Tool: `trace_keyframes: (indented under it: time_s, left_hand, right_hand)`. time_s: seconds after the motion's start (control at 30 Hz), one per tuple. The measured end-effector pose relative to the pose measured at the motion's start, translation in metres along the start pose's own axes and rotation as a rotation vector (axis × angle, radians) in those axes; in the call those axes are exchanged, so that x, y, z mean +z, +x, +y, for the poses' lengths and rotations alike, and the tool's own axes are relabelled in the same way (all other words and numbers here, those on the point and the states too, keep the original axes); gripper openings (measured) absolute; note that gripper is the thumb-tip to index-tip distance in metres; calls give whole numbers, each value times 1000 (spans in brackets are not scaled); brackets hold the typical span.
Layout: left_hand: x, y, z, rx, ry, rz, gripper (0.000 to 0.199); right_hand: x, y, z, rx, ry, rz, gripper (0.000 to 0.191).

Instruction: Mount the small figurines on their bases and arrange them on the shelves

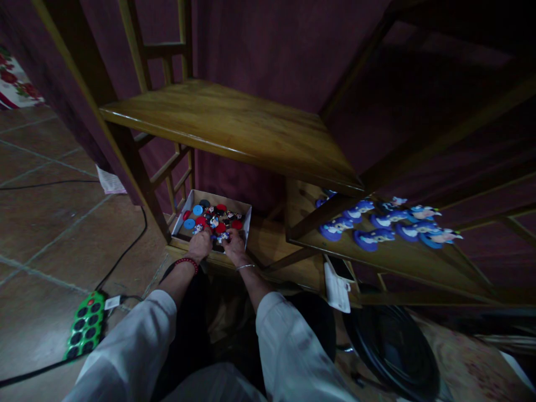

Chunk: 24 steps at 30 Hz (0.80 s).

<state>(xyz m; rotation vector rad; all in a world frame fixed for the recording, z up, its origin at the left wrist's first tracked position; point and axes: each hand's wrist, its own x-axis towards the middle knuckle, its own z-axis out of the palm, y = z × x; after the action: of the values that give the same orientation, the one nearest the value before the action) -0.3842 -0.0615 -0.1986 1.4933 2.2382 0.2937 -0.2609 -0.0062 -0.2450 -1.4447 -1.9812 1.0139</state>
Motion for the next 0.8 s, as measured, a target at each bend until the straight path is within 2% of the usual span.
trace_keyframes:
  time_s: [0.23,0.4,0.53,0.67,0.8]
  left_hand:
    - [7,9,2,-34,-104,29,27]
    - [11,15,-2,-19,-301,65,26]
    - [15,16,0,-42,-613,74,27]
    - [17,14,8,-200,-1060,12,33]
    - [12,5,15,-236,-1343,4,33]
  right_hand:
    - [0,3,5,32,87,43,27]
    - [-2,3,3,47,143,59,35]
    - [-11,0,-3,17,143,48,39]
    - [-19,-3,-9,93,121,50,34]
    - [-20,-4,-9,130,197,64,34]
